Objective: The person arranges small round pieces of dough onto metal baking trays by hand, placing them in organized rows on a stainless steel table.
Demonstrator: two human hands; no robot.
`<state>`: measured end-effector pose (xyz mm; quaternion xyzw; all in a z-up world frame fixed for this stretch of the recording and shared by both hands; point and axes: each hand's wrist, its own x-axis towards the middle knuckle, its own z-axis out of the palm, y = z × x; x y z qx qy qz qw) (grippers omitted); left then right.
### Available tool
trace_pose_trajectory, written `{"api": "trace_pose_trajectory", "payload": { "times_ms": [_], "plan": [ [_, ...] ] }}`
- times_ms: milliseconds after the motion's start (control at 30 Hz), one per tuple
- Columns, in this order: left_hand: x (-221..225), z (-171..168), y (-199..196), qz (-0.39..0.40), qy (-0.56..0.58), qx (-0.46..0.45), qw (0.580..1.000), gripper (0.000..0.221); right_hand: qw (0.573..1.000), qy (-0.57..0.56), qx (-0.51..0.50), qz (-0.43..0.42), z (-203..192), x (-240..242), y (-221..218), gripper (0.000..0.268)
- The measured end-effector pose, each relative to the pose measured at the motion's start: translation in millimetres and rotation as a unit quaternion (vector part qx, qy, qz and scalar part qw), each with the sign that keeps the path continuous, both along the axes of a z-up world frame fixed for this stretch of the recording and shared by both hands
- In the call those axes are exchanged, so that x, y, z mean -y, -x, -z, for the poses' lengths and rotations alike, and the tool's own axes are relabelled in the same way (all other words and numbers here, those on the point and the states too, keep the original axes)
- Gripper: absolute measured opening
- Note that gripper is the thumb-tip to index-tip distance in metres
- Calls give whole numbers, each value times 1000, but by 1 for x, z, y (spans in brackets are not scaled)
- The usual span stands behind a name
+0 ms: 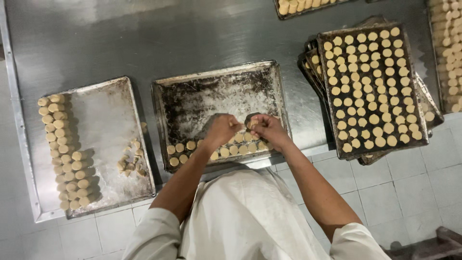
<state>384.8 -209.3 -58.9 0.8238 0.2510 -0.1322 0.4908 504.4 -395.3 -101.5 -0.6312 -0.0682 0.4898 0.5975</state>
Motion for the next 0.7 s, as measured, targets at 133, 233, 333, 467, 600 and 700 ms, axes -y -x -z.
{"api": "trace_pose_trajectory", "payload": {
  "times_ms": [133,233,333,467,600,700],
  "plan": [
    [-4,-6,7,2,74,61,995,26,999,-48,-6,-17,6,-8,14,26],
    [-14,-9,15,-19,45,-18,999,24,999,-34,5,-11,5,-15,18,25],
    [-23,-5,25,7,-83,-13,996,22,998,-60,1,-5,3,-19,24,28],
    [-27,5,36,-21,55,72,996,25,999,-41,-9,-22,1,-32,35,27],
    [-38,10,40,-33,84,32,995,24,999,-18,-17,-29,-4,-44,39,26],
    [-48,7,53,-10,-122,-23,992,25,999,-32,-2,-36,-4,-50,44,26]
  ]
}}
